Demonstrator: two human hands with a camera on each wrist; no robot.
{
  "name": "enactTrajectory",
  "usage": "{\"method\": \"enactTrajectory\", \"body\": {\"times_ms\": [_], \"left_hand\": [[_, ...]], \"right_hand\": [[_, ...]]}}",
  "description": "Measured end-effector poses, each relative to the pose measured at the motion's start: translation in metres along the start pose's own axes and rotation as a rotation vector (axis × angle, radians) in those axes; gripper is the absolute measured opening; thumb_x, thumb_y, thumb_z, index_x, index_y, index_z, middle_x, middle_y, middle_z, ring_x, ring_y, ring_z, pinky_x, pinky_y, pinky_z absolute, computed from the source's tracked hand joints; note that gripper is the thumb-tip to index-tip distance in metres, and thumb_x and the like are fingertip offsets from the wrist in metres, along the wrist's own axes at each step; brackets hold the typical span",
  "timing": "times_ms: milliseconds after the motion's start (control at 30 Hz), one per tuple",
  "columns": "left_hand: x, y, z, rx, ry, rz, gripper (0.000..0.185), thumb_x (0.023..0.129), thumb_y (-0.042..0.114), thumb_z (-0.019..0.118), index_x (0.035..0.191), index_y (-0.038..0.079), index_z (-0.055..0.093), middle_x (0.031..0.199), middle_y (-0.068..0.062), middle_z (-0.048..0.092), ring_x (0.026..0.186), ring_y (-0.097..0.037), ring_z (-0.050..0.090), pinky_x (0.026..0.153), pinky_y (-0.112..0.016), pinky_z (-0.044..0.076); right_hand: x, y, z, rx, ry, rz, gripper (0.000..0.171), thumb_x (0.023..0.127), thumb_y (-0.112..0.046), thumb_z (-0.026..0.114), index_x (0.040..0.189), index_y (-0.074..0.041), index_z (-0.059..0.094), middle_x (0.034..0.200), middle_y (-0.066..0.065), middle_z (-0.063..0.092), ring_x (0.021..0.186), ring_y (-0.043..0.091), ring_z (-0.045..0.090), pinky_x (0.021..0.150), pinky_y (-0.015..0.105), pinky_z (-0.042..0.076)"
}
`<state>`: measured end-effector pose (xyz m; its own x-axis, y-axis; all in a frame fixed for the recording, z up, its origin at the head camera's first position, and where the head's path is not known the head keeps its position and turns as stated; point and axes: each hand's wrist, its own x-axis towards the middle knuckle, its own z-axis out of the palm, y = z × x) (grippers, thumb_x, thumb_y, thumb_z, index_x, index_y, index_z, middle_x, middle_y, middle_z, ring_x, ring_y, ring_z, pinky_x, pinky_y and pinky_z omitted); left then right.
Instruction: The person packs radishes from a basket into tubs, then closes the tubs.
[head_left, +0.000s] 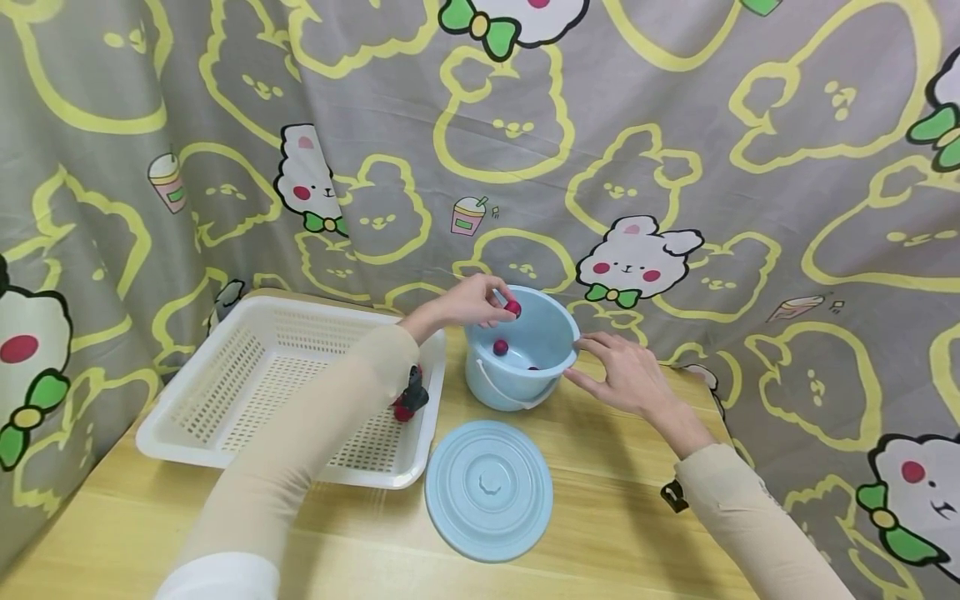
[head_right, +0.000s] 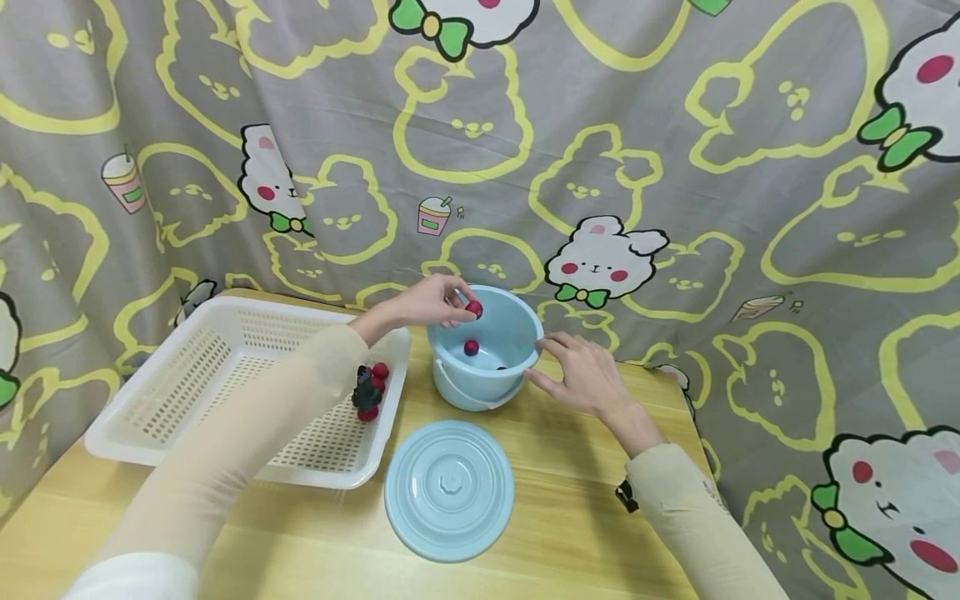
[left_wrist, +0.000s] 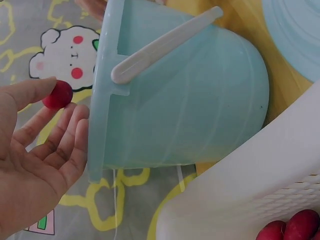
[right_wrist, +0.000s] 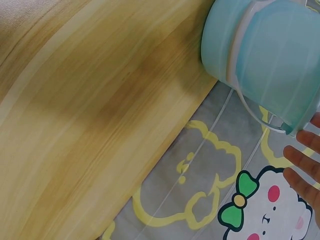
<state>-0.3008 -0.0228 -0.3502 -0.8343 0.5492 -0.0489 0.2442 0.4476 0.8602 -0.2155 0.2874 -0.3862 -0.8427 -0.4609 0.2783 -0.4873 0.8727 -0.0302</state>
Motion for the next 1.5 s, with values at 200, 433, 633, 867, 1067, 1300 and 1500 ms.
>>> {"method": "enactTrajectory", "body": {"times_ms": [200, 433, 633, 867, 1067, 1300, 1500], "left_hand": [[0.003, 0.002, 0.003, 0.031, -0.016, -0.021, 0.032, 0.097, 0.021, 0.076, 0.124, 0.005, 0.067, 0.111, -0.02, 0.076, 0.094, -0.037, 0.074, 0.09, -0.047, 0.063], [0.006, 0.004, 0.007, 0.04, -0.033, -0.028, 0.031, 0.098, 0.02, 0.075, 0.124, 0.005, 0.067, 0.104, -0.014, 0.076, 0.092, -0.034, 0.073, 0.095, -0.051, 0.062], [0.01, 0.002, 0.012, 0.061, -0.046, -0.029, 0.028, 0.098, 0.018, 0.075, 0.121, 0.005, 0.068, 0.102, -0.013, 0.076, 0.073, -0.014, 0.067, 0.092, -0.049, 0.063], [0.014, 0.003, 0.017, 0.056, -0.07, -0.028, 0.028, 0.096, 0.016, 0.076, 0.121, 0.004, 0.068, 0.105, -0.018, 0.077, 0.068, -0.01, 0.065, 0.087, -0.046, 0.063], [0.014, 0.004, 0.018, 0.058, -0.084, -0.037, 0.029, 0.097, 0.017, 0.076, 0.122, 0.005, 0.068, 0.108, -0.019, 0.077, 0.069, -0.011, 0.065, 0.092, -0.05, 0.062], [0.01, 0.002, 0.014, 0.08, -0.062, 0.0, 0.034, 0.099, 0.017, 0.074, 0.128, 0.001, 0.068, 0.106, -0.017, 0.076, 0.079, -0.02, 0.072, 0.076, -0.029, 0.061], [0.006, 0.004, 0.011, 0.091, -0.056, 0.021, 0.028, 0.099, 0.019, 0.074, 0.123, 0.005, 0.07, 0.105, -0.016, 0.076, 0.081, -0.021, 0.072, 0.073, -0.025, 0.058]], "right_hand": [[0.001, 0.0, -0.001, 0.003, 0.006, -0.001, 0.059, 0.094, -0.059, 0.072, 0.133, -0.014, 0.073, 0.137, 0.014, 0.071, 0.12, 0.04, 0.071, 0.087, 0.058, 0.062], [0.001, 0.0, 0.0, -0.004, 0.002, -0.001, 0.059, 0.094, -0.059, 0.071, 0.133, -0.014, 0.072, 0.137, 0.014, 0.071, 0.121, 0.04, 0.071, 0.085, 0.057, 0.063], [0.001, 0.0, 0.0, 0.003, 0.008, -0.005, 0.06, 0.094, -0.06, 0.072, 0.133, -0.014, 0.072, 0.137, 0.013, 0.071, 0.119, 0.039, 0.072, 0.083, 0.055, 0.063], [0.001, 0.001, 0.0, 0.003, 0.009, -0.007, 0.06, 0.094, -0.06, 0.071, 0.134, -0.015, 0.072, 0.137, 0.013, 0.071, 0.12, 0.039, 0.072, 0.083, 0.055, 0.063], [0.001, 0.001, 0.001, 0.002, 0.011, -0.005, 0.06, 0.094, -0.06, 0.071, 0.133, -0.016, 0.072, 0.137, 0.012, 0.072, 0.119, 0.038, 0.072, 0.082, 0.054, 0.064], [0.0, 0.001, 0.0, 0.003, 0.01, -0.006, 0.06, 0.093, -0.06, 0.072, 0.133, -0.015, 0.072, 0.136, 0.013, 0.072, 0.119, 0.038, 0.072, 0.082, 0.055, 0.064], [0.0, 0.001, 0.0, 0.003, 0.013, -0.005, 0.059, 0.094, -0.059, 0.072, 0.133, -0.015, 0.072, 0.137, 0.013, 0.072, 0.119, 0.038, 0.072, 0.081, 0.055, 0.063]]}}
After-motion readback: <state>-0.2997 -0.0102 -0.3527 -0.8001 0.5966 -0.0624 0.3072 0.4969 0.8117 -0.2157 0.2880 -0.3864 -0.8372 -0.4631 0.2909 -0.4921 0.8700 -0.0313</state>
